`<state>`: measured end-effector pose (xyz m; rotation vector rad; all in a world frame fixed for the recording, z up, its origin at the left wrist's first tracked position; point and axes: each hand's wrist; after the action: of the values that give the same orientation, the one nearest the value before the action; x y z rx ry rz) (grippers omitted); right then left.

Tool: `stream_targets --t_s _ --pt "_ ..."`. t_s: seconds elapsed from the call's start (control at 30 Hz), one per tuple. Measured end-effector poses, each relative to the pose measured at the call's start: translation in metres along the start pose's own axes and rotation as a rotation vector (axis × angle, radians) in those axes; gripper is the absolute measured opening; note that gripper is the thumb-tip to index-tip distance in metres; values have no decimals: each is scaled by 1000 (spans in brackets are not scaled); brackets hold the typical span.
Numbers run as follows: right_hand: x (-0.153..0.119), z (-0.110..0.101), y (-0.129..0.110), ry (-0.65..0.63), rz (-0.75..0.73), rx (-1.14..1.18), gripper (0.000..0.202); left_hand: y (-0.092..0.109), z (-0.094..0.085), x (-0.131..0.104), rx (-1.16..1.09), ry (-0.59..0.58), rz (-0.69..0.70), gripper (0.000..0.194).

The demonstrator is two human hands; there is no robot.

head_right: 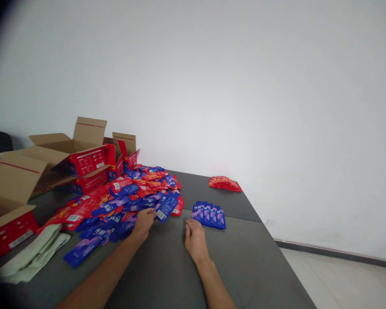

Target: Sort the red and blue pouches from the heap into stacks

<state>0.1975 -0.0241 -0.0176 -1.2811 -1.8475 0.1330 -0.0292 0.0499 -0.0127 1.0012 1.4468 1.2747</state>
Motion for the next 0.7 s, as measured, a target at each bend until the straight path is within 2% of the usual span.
stream_targets --t_s 0.1,0.2,0.3,0.37,0.53,0.63,0.7 --pt "-2 5 -26 -28 78 107 33 -8 5 -26 -204 -123 -124 8" --pt "-3 12 -44 -96 145 261 31 -6 13 -48 -298 -223 -206 11" --pt "-3 18 -47 -75 252 317 27 -2 19 -58 -272 -262 -239 14" --pt "-3 20 -43 -50 316 352 27 -1 19 -58 -176 -246 -230 10" --pt "-4 24 -32 -55 435 557 33 -5 7 -44 306 -88 -53 6" --pt "-5 27 -30 -79 463 639 33 -5 2 -44 590 -7 127 10" --pt "-5 26 -29 -72 440 616 30 -1 3 -50 719 70 291 14"
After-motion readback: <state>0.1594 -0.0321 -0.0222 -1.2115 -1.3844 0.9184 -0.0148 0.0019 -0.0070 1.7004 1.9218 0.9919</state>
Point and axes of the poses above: each hand's wrist, its own x-axis towards the middle knuckle, its own z-axis out of the palm, y = z × x, and after that the axes turned 5 degrees about -z, right-handed
